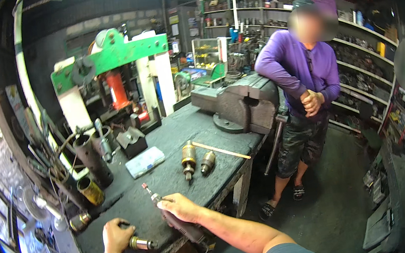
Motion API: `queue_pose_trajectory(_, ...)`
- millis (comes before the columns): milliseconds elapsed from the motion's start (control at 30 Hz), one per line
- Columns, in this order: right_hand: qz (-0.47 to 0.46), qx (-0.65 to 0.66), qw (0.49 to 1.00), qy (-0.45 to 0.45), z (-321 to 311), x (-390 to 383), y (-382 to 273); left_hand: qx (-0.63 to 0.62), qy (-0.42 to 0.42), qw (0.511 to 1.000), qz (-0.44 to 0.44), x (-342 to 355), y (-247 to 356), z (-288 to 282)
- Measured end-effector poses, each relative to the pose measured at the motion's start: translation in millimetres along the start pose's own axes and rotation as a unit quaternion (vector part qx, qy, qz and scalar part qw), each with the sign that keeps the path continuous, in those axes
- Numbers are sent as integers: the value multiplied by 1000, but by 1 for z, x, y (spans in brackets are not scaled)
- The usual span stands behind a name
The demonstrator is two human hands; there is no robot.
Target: The person uses a handheld rotary tool to grind the surface of a small cylindrical metal part held in the left hand. The person repeatedly rotates the part and applies the tool to different areas while another person stands nearby.
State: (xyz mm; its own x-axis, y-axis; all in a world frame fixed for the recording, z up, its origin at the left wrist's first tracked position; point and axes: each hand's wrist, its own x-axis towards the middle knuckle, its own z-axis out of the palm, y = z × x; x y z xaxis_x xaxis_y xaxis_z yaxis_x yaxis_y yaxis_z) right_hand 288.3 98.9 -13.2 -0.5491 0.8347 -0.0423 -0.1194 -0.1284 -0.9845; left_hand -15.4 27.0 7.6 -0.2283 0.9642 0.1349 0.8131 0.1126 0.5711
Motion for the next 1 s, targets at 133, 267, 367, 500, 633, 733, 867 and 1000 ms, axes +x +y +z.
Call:
queue_pose_trajectory(133, -5, 110, 993, -33, -7, 16, 26, -2, 18, 1000, -3, 0, -7, 5)
queue_pose_trajectory(267, -30, 50, 997, -49, -5, 18, 37, -15, 42, 999, 7, 0, -10, 9)
queue_pose_trajectory(367, -42, 31, 996, -73, -3, 17, 36, -20, 42, 999, 20, 3, -11, 10)
queue_pose_trajectory(500, -36, 85, 991, -98, -6, 18, 34, -27, 48, 998, 21, 3, -12, 11)
queue_pose_trajectory(633, -49, 100, 987, -118, -9, 19, 34, -35, 51, 998, 16, 3, -13, 12)
queue_pose_trajectory(733, -49, 98, 987, -118, -10, 21, 36, -30, 60, 997, 26, 3, -14, 14)
queue_pose_trajectory(867, -39, 113, 985, -128, -10, 23, 38, -28, 63, 997, 16, 2, -15, 13)
queue_pose_trajectory(1000, -29, 117, 984, -133, -12, 24, 36, -36, 61, 997, 19, 1, -16, 13)
